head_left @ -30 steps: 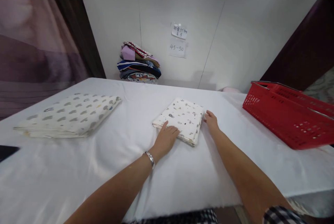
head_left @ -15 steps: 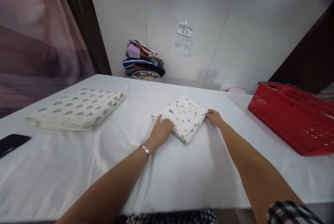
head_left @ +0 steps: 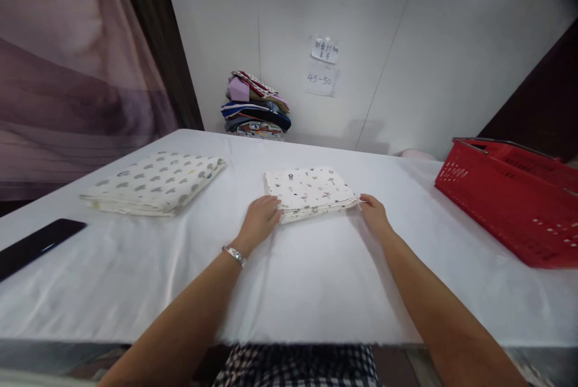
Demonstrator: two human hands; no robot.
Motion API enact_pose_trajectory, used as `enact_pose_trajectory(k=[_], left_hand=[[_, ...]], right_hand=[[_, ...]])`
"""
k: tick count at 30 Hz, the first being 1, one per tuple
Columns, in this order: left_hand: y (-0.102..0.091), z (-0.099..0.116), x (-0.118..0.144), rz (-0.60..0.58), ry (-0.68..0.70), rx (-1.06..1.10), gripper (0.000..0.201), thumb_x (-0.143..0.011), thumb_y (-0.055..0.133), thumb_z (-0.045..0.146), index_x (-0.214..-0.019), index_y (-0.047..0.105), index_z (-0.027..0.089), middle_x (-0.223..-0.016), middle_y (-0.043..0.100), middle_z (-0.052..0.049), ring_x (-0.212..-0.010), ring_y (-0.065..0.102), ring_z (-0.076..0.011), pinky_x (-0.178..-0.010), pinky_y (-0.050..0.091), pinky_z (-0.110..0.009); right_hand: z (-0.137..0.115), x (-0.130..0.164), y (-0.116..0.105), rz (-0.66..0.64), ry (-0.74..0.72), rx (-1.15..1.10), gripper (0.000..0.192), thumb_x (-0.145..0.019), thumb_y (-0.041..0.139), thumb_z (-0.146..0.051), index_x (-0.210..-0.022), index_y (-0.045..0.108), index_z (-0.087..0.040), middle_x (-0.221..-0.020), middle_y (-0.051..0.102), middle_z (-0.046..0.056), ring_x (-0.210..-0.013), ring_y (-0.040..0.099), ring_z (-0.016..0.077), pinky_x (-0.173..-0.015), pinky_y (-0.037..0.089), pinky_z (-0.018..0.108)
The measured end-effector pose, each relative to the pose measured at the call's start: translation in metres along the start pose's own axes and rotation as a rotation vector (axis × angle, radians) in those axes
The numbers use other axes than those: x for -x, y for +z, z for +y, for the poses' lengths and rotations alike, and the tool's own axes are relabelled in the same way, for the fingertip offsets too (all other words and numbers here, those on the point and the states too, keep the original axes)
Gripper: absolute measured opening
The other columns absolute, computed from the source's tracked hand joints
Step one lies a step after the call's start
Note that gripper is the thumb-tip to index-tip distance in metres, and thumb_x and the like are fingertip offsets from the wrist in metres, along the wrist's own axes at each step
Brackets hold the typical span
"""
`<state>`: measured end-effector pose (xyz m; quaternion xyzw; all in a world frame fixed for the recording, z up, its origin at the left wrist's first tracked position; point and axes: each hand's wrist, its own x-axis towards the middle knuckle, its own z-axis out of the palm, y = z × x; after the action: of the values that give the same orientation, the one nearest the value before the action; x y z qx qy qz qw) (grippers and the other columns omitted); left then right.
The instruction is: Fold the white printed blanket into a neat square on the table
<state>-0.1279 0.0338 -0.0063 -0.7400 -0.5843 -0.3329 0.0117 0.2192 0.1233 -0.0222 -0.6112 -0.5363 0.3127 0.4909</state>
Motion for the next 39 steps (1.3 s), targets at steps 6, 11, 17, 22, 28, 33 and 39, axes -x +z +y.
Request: enact_pose_trajectory(k=[6,11,17,22,28,33,39], left_hand=[[0.009,0.014,0.004,-0.055,0.027,0.006,0.03,-0.088,0.046,0.03,-0.11,0.063,0.018,-0.12,0.062,-0.008,-0.116,0.051,-0.0233,-0.102,0.039,-0.045],[0.008,0.012,0.003,-0.02,0.022,0.044,0.028,-0.087,0.049,0.03,-0.108,0.063,0.018,-0.114,0.064,-0.007,-0.111,0.054,-0.0218,-0.099,0.042,-0.042],[0.006,0.014,0.001,-0.026,0.02,0.021,0.027,-0.088,0.046,0.031,-0.105,0.064,0.02,-0.111,0.065,-0.007,-0.108,0.055,-0.0223,-0.097,0.043,-0.042],[0.005,0.018,-0.004,-0.053,0.037,-0.034,0.023,-0.086,0.047,0.027,-0.098,0.065,0.02,-0.104,0.066,-0.007,-0.101,0.057,-0.0225,-0.092,0.045,-0.042],[0.003,0.021,-0.007,-0.095,0.012,-0.059,0.021,-0.083,0.05,0.024,-0.095,0.066,0.018,-0.103,0.065,-0.007,-0.1,0.055,-0.0225,-0.092,0.044,-0.041],[-0.001,0.016,-0.008,-0.113,0.015,-0.006,0.023,-0.081,0.05,0.022,-0.097,0.067,0.021,-0.104,0.066,-0.005,-0.1,0.056,-0.0214,-0.093,0.044,-0.041],[-0.006,0.01,-0.007,-0.146,0.06,0.072,0.027,-0.079,0.05,0.016,-0.1,0.066,0.02,-0.106,0.065,-0.004,-0.103,0.055,-0.0194,-0.094,0.046,-0.037]], right_hand=[[0.007,-0.004,0.012,-0.063,-0.122,0.147,0.046,-0.065,0.056,-0.025,-0.11,0.064,-0.02,-0.108,0.066,0.005,-0.095,0.058,0.021,-0.094,0.041,0.038],[0.014,-0.005,0.008,-0.088,-0.12,0.064,0.047,-0.068,0.058,-0.03,-0.113,0.064,-0.019,-0.105,0.066,0.006,-0.093,0.058,0.0218,-0.09,0.043,0.039],[0.005,0.0,0.008,-0.065,-0.181,0.079,0.037,-0.074,0.056,-0.033,-0.108,0.066,-0.023,-0.113,0.063,0.005,-0.102,0.055,0.0221,-0.09,0.043,0.039],[0.009,-0.002,0.01,-0.094,-0.301,0.121,0.029,-0.074,0.055,-0.027,-0.099,0.068,-0.025,-0.11,0.063,0.003,-0.105,0.054,0.0213,-0.096,0.039,0.038],[0.02,-0.007,0.01,-0.071,-0.312,0.2,0.031,-0.076,0.05,-0.026,-0.101,0.067,-0.022,-0.108,0.064,0.005,-0.101,0.056,0.0214,-0.096,0.039,0.039],[0.022,-0.008,0.009,-0.06,-0.272,0.189,0.031,-0.075,0.052,-0.029,-0.1,0.068,-0.021,-0.105,0.066,0.005,-0.095,0.058,0.0218,-0.092,0.042,0.04],[0.022,-0.008,0.007,-0.05,-0.262,0.219,0.034,-0.075,0.052,-0.033,-0.101,0.069,-0.021,-0.102,0.067,0.006,-0.088,0.059,0.0214,-0.087,0.044,0.039]])
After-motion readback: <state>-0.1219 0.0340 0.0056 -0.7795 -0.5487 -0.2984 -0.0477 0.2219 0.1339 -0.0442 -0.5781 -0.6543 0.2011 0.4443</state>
